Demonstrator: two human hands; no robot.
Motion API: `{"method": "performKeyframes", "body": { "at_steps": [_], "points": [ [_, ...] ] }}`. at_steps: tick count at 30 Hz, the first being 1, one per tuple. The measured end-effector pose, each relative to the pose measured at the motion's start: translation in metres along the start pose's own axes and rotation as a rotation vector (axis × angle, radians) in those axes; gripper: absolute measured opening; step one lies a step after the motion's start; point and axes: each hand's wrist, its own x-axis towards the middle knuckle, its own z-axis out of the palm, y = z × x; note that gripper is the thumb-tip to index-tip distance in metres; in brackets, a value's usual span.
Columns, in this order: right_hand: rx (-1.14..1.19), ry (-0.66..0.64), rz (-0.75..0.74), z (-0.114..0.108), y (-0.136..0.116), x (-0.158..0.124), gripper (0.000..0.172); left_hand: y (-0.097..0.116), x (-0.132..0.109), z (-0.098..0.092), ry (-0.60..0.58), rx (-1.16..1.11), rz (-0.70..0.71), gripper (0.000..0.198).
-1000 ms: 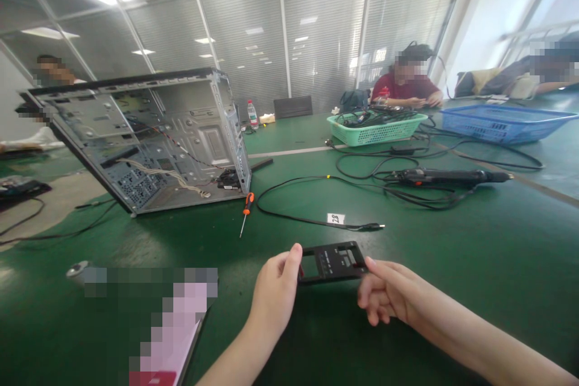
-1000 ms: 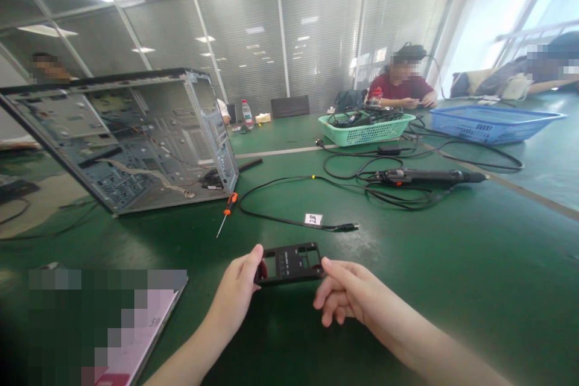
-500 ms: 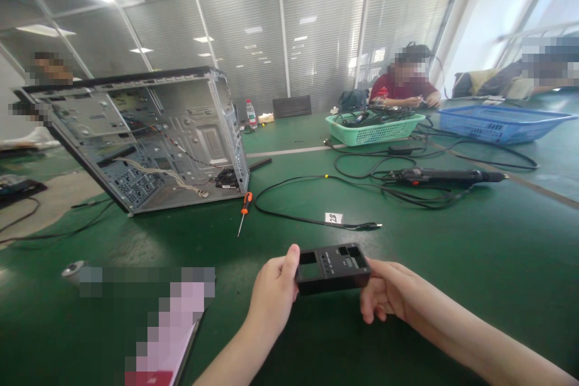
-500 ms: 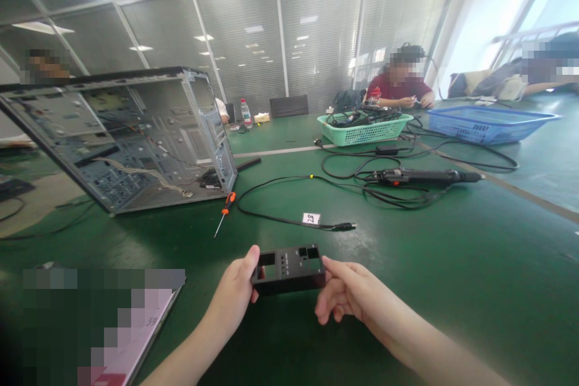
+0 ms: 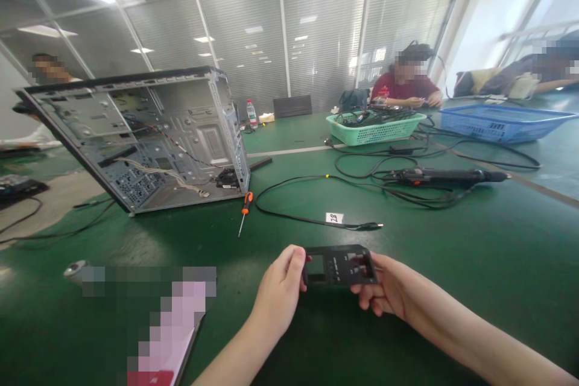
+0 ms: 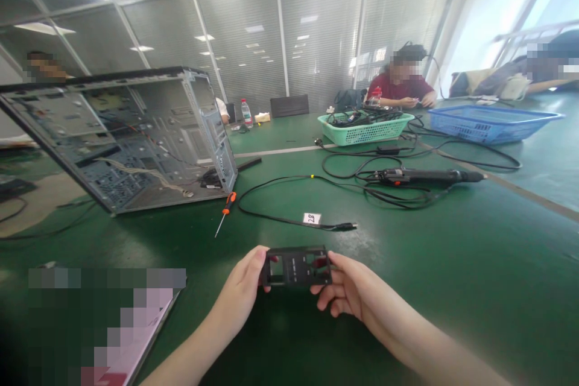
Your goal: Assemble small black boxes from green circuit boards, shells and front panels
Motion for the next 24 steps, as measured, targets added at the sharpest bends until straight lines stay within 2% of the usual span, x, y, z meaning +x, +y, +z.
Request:
{"method": "performKeyframes", "body": {
  "at_steps": [4,8,11,16,19,21,24],
  "points": [
    [0.039,0.046,-0.012,0.006,-0.003,-0.005,0.045,0.005,-0.005,0.002,-0.051,0.038,0.094,0.039],
    [-0.107,0.122,-0.114,0.009,-0.008,-0.012,0.058,0.003,-0.007,0.004,-0.024,0.018,0.135,0.04],
    [-0.382,0.136,-0.23,0.004,-0.009,-0.015,0.067,-0.001,-0.006,0.006,0.02,0.034,0.185,0.051],
    [-1.058,0.229,-0.541,0.007,-0.007,-0.017,0.055,-0.004,-0.006,0.008,-0.002,0.01,0.387,0.055],
    [-1.341,0.243,-0.636,0.015,-0.009,-0.024,0.049,-0.002,-0.008,0.007,-0.056,0.017,0.446,0.059],
    [-1.39,0.288,-0.659,0.009,-0.012,-0.034,0.045,-0.001,-0.01,0.007,-0.071,0.05,0.448,0.062],
    [-1.276,0.533,-0.608,-0.027,-0.016,-0.059,0.041,-0.001,-0.009,0.007,-0.027,0.105,0.407,0.057]
  ]
}}
